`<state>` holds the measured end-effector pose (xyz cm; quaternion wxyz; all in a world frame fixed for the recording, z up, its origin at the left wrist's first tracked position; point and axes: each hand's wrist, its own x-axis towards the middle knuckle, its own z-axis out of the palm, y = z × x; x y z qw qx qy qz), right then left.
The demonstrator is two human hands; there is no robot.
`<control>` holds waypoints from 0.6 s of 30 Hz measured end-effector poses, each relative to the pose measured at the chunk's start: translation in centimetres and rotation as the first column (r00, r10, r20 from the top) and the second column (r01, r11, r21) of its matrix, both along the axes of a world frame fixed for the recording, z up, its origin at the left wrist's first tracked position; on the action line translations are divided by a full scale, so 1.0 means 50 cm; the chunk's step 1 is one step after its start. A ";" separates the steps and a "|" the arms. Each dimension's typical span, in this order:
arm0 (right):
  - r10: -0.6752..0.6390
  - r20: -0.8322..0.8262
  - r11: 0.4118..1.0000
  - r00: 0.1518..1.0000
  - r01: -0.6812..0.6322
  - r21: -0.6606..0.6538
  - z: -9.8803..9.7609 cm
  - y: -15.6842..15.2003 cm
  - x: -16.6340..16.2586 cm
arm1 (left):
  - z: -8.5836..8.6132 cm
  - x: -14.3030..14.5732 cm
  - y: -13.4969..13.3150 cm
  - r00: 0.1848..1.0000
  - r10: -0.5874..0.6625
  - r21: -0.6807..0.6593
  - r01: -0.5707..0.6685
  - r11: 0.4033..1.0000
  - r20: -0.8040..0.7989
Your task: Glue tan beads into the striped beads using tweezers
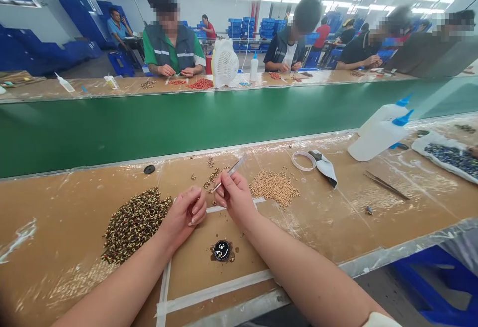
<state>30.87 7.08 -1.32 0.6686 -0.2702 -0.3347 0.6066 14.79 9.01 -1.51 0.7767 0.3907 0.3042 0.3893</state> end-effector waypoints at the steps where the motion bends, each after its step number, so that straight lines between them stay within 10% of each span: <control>1: 0.008 -0.029 1.000 1.000 -0.009 -0.011 0.006 -0.003 0.000 | 0.001 0.000 0.000 1.000 -0.007 0.007 0.007 1.000 0.008; 13: 0.041 0.031 0.998 0.999 -0.042 0.047 0.079 -0.104 -0.013 | -0.003 -0.003 0.006 0.999 0.004 0.096 -0.008 0.995 0.041; 18: -0.022 0.279 0.988 0.960 -0.022 0.153 0.044 -0.161 0.007 | -0.019 0.002 0.011 1.000 -0.009 0.100 0.007 0.995 0.013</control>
